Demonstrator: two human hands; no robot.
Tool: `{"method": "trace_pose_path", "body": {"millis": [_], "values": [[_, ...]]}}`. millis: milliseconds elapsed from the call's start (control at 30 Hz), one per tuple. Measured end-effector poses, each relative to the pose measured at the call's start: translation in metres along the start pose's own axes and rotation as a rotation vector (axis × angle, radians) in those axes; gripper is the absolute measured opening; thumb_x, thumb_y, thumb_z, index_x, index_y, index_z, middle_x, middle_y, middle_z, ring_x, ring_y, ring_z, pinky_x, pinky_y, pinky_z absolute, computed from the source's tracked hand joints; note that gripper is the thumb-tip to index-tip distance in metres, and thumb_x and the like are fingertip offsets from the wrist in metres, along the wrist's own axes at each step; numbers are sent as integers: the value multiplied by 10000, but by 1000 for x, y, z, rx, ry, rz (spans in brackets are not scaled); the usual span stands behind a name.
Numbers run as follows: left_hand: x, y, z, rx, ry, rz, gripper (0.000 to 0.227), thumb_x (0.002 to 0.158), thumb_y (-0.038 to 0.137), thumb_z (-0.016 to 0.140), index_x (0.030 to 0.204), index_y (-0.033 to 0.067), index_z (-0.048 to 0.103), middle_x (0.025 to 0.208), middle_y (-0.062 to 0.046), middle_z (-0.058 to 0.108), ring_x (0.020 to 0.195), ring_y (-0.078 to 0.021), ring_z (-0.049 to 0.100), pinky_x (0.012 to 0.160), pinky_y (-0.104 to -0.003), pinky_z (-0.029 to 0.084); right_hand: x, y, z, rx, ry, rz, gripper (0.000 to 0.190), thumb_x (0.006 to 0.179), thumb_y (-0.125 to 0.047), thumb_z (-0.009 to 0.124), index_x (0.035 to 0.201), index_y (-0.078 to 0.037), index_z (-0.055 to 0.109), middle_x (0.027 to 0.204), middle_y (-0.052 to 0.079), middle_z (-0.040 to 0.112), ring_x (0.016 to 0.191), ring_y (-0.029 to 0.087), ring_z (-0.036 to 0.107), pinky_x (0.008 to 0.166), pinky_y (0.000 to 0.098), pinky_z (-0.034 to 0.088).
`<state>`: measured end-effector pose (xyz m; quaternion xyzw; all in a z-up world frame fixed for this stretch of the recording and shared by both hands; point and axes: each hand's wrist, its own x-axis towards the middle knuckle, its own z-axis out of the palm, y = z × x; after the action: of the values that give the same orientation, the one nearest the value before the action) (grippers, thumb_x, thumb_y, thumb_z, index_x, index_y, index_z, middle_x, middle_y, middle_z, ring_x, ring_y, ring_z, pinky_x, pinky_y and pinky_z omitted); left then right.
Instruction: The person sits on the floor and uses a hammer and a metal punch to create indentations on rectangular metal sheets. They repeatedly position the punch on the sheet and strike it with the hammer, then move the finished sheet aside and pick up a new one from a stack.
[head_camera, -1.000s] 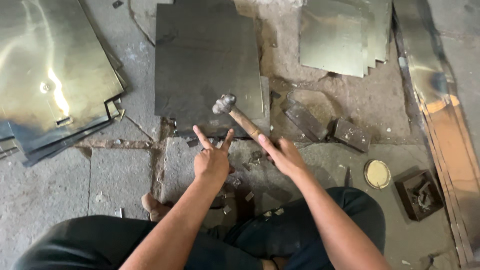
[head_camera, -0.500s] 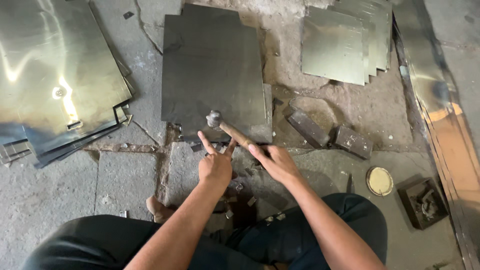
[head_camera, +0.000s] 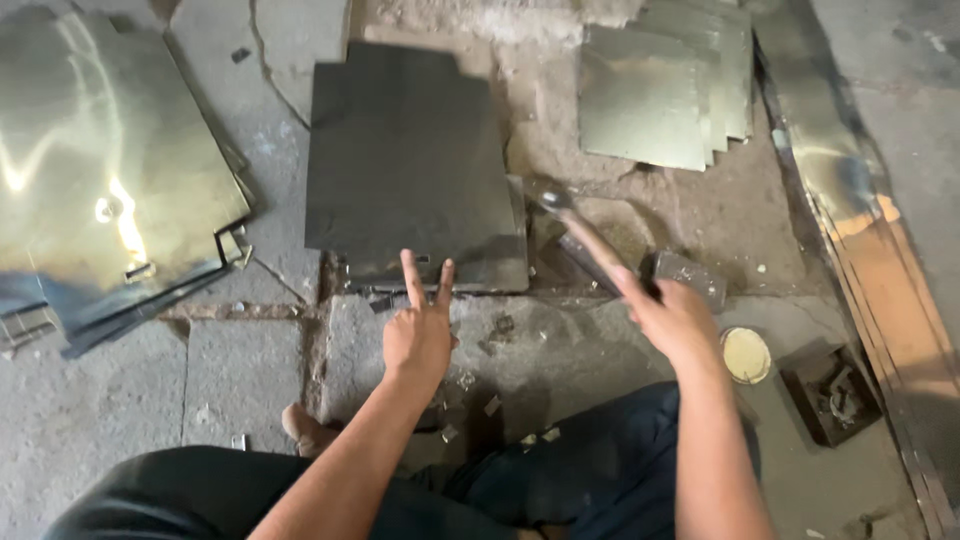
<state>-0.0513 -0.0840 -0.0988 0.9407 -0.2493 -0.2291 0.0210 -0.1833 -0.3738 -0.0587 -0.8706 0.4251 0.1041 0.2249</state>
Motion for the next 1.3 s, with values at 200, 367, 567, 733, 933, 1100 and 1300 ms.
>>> {"method": "trace_pose_path", "body": {"millis": [200,367,567,733,933,1100,1300], "values": [[8,-9,3,-7,75,17,1128,831,416,821,1636,134,81,1705,-189,-9,877,-289,736,688,-366,612,16,59,32,-93,301,-12,568,932,-583,613,1202,-101,743,1048,241,741,1036,452,680,895,525,533],[12,-23,15,-137,456,149,847,792,361,818,1476,37,438,1529,-178,470,886,-337,741,706,-402,601,-4,-4,44,288,407,-331,430,891,-476,628,1167,-160,723,994,123,779,909,300,757,800,432,582],[-9,-24,18,-1440,236,-402,424,916,397,710,1095,15,761,963,-137,831,711,-203,740,604,-316,573,-36,-95,112,-216,-179,-344,502,916,-579,701,1087,-109,656,983,94,769,945,290,713,778,455,554],[34,-42,64,-2047,169,-481,432,983,396,668,1057,-30,672,912,-112,720,707,-204,677,639,-340,562,-31,-83,128,-56,-127,-573,335,889,-420,732,1024,-114,719,919,144,763,855,325,733,745,452,567],[81,-48,71,-2476,148,-460,315,1030,235,624,1156,-23,495,1120,-137,653,1042,-273,674,998,-439,561,-44,-90,121,168,-154,-669,319,836,-362,806,984,-87,739,903,123,767,796,265,759,700,395,577],[72,-31,42,-2635,205,-37,266,1019,142,589,1095,-107,534,1117,-193,704,1095,-308,716,1038,-466,542,-36,-103,137,393,-98,-781,251,837,-311,840,904,-83,758,875,67,782,741,240,747,647,394,588],[31,-21,-13,-2542,212,179,171,985,88,625,987,-73,683,1068,-199,747,1024,-296,736,963,-443,592,46,-161,184,109,428,-568,192,900,-254,796,856,-68,768,794,125,738,730,329,699,626,451,551]]}}
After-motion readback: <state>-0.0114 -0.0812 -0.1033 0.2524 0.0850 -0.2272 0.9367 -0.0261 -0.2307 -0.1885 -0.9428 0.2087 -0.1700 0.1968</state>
